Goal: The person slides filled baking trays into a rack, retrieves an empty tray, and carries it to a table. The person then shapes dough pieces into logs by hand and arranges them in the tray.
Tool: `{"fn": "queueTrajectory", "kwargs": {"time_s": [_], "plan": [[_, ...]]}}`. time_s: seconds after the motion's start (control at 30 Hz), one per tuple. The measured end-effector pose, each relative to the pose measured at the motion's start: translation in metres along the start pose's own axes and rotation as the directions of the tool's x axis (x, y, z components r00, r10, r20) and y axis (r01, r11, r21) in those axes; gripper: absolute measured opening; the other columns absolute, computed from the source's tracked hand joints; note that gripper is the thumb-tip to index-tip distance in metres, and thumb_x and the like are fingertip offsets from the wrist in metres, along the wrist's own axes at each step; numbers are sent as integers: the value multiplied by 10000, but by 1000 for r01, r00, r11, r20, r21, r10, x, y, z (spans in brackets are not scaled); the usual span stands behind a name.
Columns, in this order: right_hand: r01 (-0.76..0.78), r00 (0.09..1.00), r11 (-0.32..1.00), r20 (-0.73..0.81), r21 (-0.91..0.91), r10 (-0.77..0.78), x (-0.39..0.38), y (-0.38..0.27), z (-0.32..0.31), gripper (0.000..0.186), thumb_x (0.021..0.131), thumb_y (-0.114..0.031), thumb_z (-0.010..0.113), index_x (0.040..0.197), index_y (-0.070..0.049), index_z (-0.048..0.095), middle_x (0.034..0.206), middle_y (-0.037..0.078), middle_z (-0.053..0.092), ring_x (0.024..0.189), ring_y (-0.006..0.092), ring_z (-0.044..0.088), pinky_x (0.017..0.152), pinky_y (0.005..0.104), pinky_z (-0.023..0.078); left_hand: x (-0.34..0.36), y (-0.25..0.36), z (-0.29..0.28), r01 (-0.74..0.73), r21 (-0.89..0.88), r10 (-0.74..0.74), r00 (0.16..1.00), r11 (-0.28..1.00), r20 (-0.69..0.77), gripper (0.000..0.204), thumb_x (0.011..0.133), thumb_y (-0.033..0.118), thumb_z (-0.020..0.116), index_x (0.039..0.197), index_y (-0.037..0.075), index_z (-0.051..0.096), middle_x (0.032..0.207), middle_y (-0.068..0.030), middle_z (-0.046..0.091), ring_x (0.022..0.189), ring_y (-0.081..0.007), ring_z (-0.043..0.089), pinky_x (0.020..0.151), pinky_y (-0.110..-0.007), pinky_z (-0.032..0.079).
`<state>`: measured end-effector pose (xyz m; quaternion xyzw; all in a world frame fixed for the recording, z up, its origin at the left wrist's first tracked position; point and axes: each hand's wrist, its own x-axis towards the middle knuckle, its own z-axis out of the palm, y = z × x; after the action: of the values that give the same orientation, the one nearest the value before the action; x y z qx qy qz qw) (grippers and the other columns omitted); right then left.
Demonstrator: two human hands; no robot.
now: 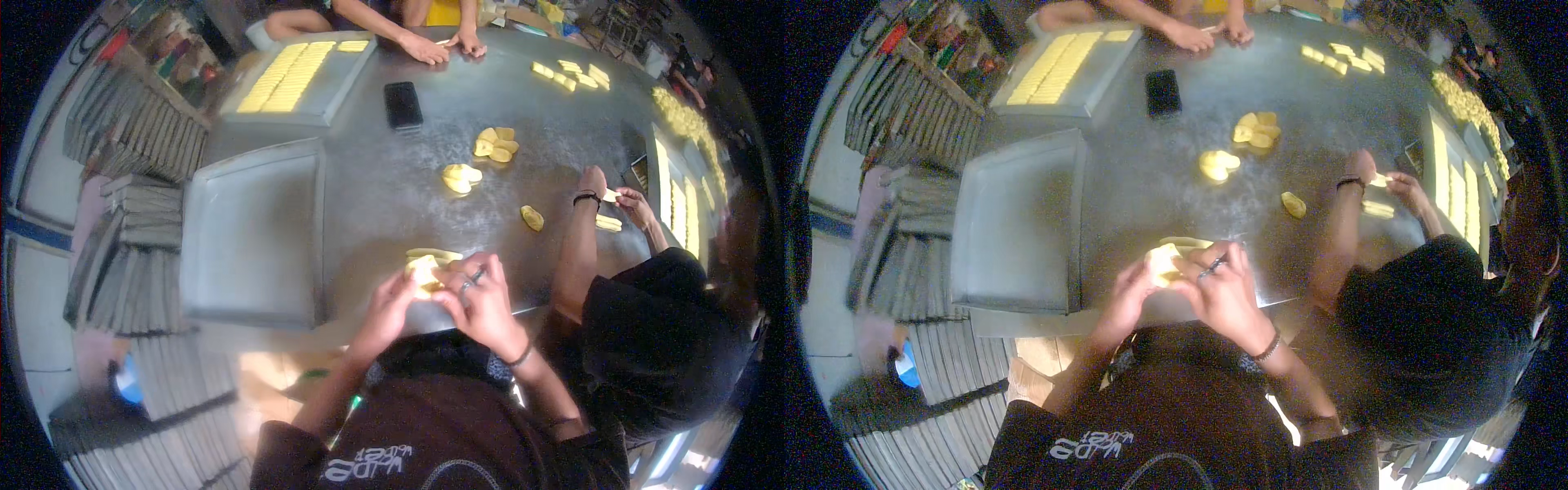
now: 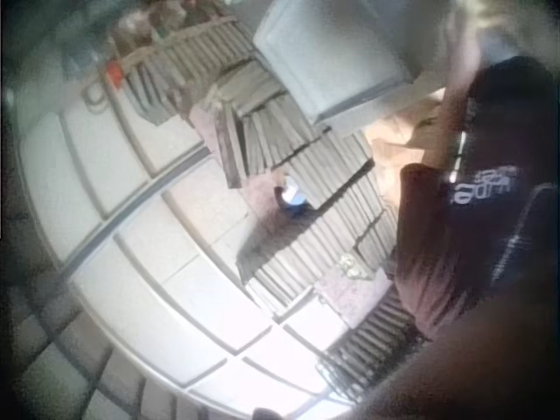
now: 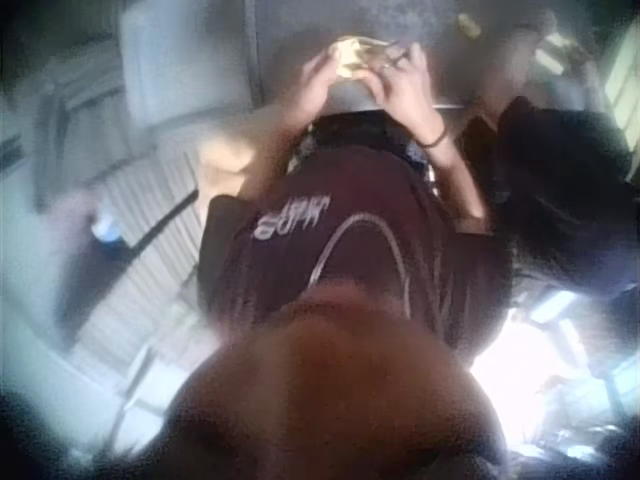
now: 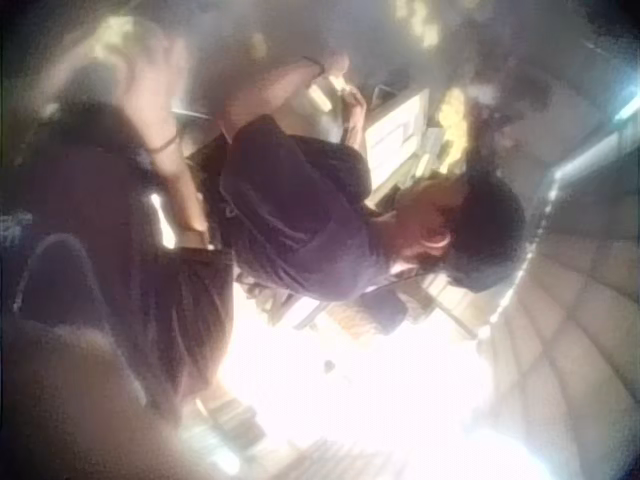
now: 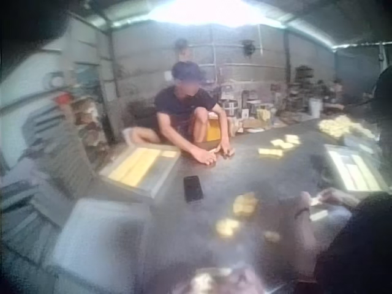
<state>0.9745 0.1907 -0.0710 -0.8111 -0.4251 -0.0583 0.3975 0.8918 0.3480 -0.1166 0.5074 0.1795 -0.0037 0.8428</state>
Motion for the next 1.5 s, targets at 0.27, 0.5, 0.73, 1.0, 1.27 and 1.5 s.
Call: {"fn": "queueTrajectory", "kwargs": {"time_s": [0.27,0.5,0.73,1.0,1.27,1.5], "plan": [[-13,1000,977,7,215,12,-2,2,-2,298,737,-153,724,1027,-116,667,1018,81,632,967,283,523,862,388,411,1,1,-6,21,-11,-22,996,1000,-82,286,915,215,588,1103,1,609,940,-65,663,820,-132,634,695,-252,515],[153,988,987,8,41,-154,-15,13,10,260,693,-167,763,943,-119,709,1057,5,673,1025,272,546,870,375,427,-1,7,-1,243,-280,-212,968,929,138,483,1003,395,310,1271,17,445,1175,-117,586,1060,-214,593,875,-373,515],[-70,991,966,-95,248,96,-7,3,11,193,697,-64,730,881,-42,673,889,72,665,875,284,607,793,381,487,-6,7,-4,339,-234,-250,907,911,339,472,991,408,375,1248,32,497,1207,-66,565,1072,-161,564,918,-313,447],[-492,863,758,355,429,360,-11,19,11,135,728,-101,738,801,-34,647,854,71,661,798,153,591,721,280,468,-15,11,5,90,210,-122,982,974,146,319,929,157,568,1214,15,541,1120,-61,581,1011,-128,553,861,-282,443],[-725,685,351,674,593,276,-10,38,-1,331,824,-10,658,1143,10,572,1017,81,632,956,125,583,861,271,477,-4,-7,8,-210,289,139,959,934,248,231,881,71,601,1099,6,565,1067,-98,607,970,-160,586,795,-276,469],[-756,638,490,657,435,402,-6,38,-10,146,811,-34,695,947,18,678,847,47,675,782,91,603,704,225,486,3,12,17,-199,670,75,975,716,209,234,864,71,639,1072,-9,567,982,-76,654,918,-119,600,837,-271,466]]}}
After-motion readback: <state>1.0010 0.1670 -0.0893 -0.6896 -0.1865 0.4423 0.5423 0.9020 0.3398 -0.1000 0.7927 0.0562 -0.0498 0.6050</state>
